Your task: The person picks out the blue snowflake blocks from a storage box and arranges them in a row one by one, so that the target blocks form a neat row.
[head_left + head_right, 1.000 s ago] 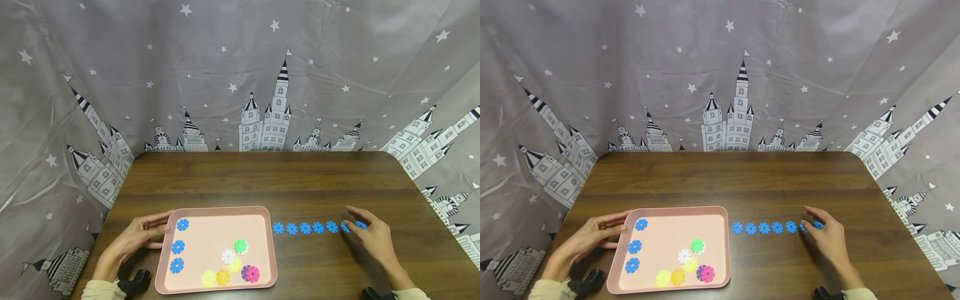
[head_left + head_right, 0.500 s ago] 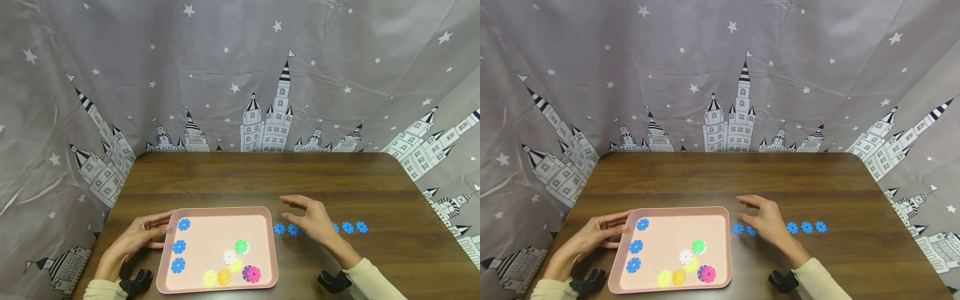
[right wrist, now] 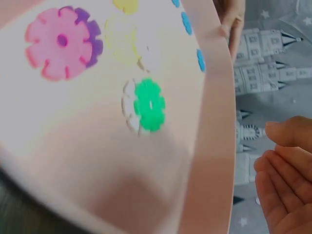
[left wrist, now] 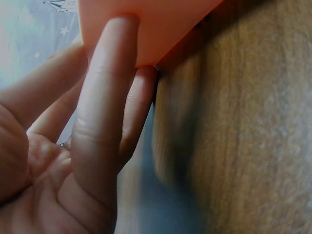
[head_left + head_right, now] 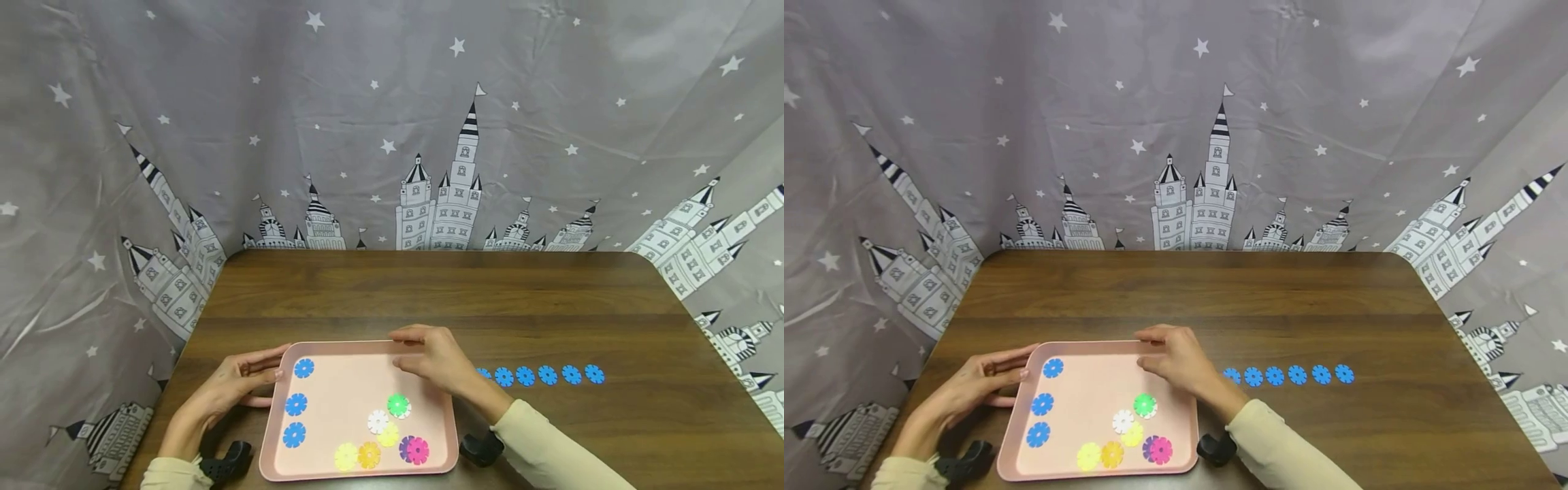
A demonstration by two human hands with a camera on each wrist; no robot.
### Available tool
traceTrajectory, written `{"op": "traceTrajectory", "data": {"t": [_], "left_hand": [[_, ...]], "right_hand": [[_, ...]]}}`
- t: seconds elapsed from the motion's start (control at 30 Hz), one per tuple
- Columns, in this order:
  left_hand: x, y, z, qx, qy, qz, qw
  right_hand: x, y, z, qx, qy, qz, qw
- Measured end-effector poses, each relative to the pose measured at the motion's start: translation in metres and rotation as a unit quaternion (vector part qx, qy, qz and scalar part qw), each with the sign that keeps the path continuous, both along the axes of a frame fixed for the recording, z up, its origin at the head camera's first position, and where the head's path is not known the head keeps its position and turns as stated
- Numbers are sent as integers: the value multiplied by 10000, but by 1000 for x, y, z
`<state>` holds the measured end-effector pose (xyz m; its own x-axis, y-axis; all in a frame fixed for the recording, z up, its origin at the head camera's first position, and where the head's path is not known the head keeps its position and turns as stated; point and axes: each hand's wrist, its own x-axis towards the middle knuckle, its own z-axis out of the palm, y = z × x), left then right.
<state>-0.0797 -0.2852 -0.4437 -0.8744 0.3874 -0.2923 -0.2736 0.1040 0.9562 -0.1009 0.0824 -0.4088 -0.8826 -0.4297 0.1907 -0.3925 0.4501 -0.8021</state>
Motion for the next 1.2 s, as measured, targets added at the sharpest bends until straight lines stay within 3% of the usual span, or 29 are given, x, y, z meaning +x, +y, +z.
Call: {"op": "traceTrajectory", "data": {"t": [0.43,0.9,1.2], "left_hand": [[1,-1,-1,16,-14,1,10000],[1,-1,0,23,-42,27,10000],[2,-1,-2,160,-22,-30,9999]], "right_hand": [[-3,-44,-9,156,-593,369,9974],[-6,-86,-19,718,-477,1021,9910],[-9,-109,-30,1094,19,1253,9861]]}}
